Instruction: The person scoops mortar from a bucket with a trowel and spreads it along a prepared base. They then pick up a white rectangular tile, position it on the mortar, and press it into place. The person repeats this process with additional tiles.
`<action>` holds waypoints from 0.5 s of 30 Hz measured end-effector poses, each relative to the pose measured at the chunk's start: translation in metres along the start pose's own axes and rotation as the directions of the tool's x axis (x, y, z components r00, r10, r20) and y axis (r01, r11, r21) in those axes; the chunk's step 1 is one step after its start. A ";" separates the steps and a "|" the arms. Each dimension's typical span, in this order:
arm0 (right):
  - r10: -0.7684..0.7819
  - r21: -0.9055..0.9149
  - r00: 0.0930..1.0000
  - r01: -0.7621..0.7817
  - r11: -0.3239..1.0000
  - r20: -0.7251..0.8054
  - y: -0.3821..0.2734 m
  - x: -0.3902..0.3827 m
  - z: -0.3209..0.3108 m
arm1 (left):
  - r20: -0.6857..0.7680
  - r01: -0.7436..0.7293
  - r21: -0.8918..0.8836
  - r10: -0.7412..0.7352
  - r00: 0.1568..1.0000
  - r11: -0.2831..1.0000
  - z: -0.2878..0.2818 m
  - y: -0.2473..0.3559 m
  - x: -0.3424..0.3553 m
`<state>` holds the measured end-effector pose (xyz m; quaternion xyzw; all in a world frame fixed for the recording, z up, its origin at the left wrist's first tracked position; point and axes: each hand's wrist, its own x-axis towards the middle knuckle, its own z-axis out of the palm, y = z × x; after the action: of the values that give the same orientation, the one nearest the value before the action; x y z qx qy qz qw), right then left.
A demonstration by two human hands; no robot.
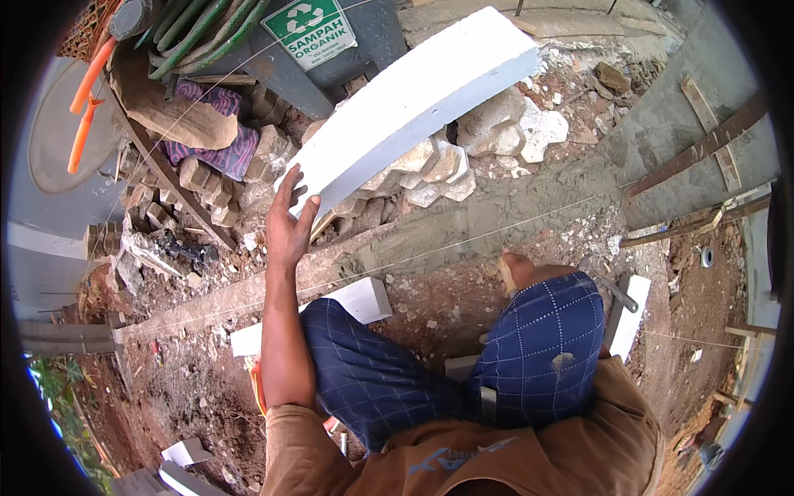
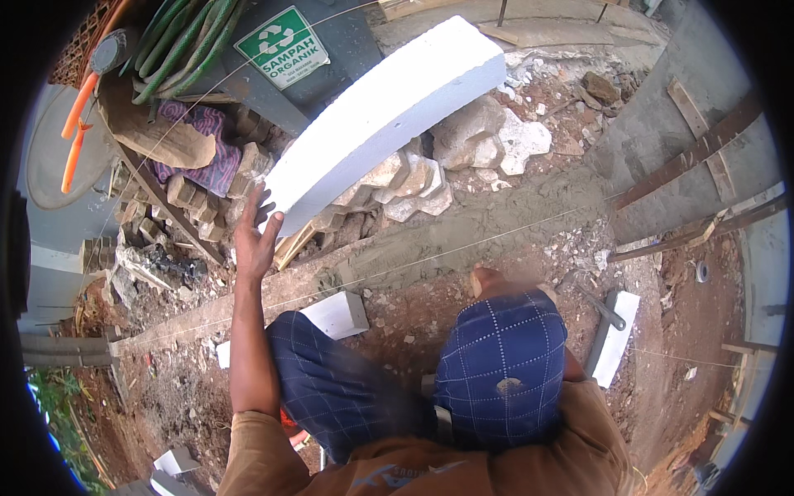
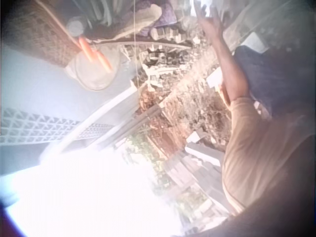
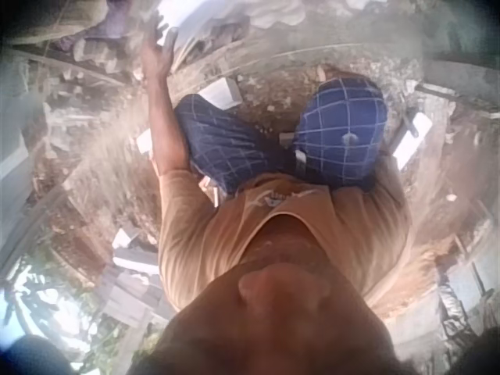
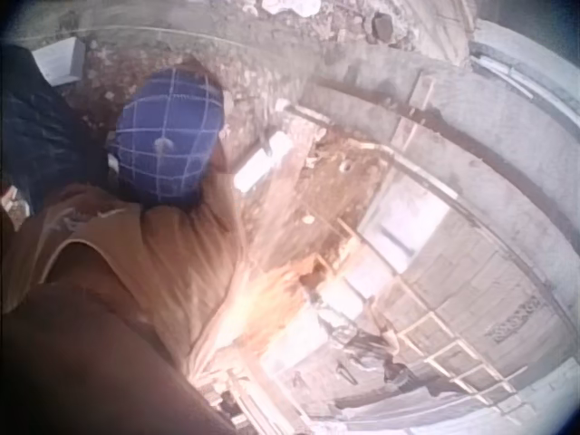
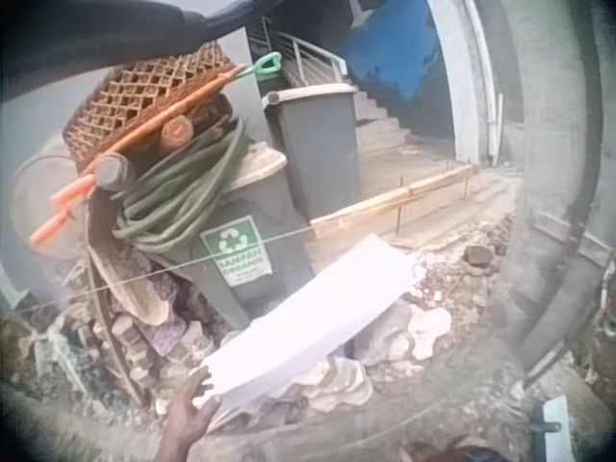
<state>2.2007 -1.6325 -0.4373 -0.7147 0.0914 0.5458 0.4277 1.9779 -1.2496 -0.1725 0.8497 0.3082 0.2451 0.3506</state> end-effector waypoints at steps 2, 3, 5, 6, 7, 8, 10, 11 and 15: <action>-0.165 0.050 0.979 0.160 0.986 0.120 -0.003 -0.001 0.027 | 0.027 0.000 0.033 -0.001 1.000 0.999 0.001 0.005 0.002; -0.179 -0.106 0.968 0.200 0.974 0.176 -0.008 -0.001 0.029 | 0.034 -0.004 0.036 0.003 0.999 0.999 0.003 0.005 0.002; -0.238 -0.412 0.947 0.310 0.857 0.218 -0.014 0.007 0.011 | 0.060 -0.021 0.015 0.020 0.998 1.000 0.016 0.010 0.010; -0.285 -0.554 0.933 0.360 0.751 0.219 -0.014 0.009 0.001 | 0.068 -0.031 0.010 0.030 0.997 0.999 0.023 0.013 0.013; -0.380 -0.697 0.906 0.394 0.600 0.185 -0.004 0.009 -0.013 | 0.083 -0.046 -0.006 0.046 0.996 0.999 0.035 0.017 0.017; -0.320 -0.764 0.928 0.346 0.545 0.192 -0.024 -0.012 -0.003 | 0.077 -0.043 0.023 0.041 0.996 0.999 0.027 0.014 0.015; -0.249 -0.845 0.955 0.263 0.466 0.160 -0.073 -0.063 -0.004 | 0.085 -0.027 0.022 0.025 0.996 0.999 0.017 0.005 0.013; -0.242 -0.860 0.963 0.218 0.461 0.115 -0.089 -0.081 -0.021 | 0.083 -0.044 0.016 0.043 0.996 0.999 0.020 0.006 0.017; -0.357 -0.898 0.932 0.208 0.387 0.062 -0.083 -0.085 -0.086 | 0.091 -0.080 -0.034 0.083 0.992 0.996 0.036 0.009 0.027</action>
<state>2.2779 -1.6709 -0.3186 -0.8725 -0.3031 0.3778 0.0648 2.0224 -1.2515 -0.1835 0.8666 0.2531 0.2243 0.3668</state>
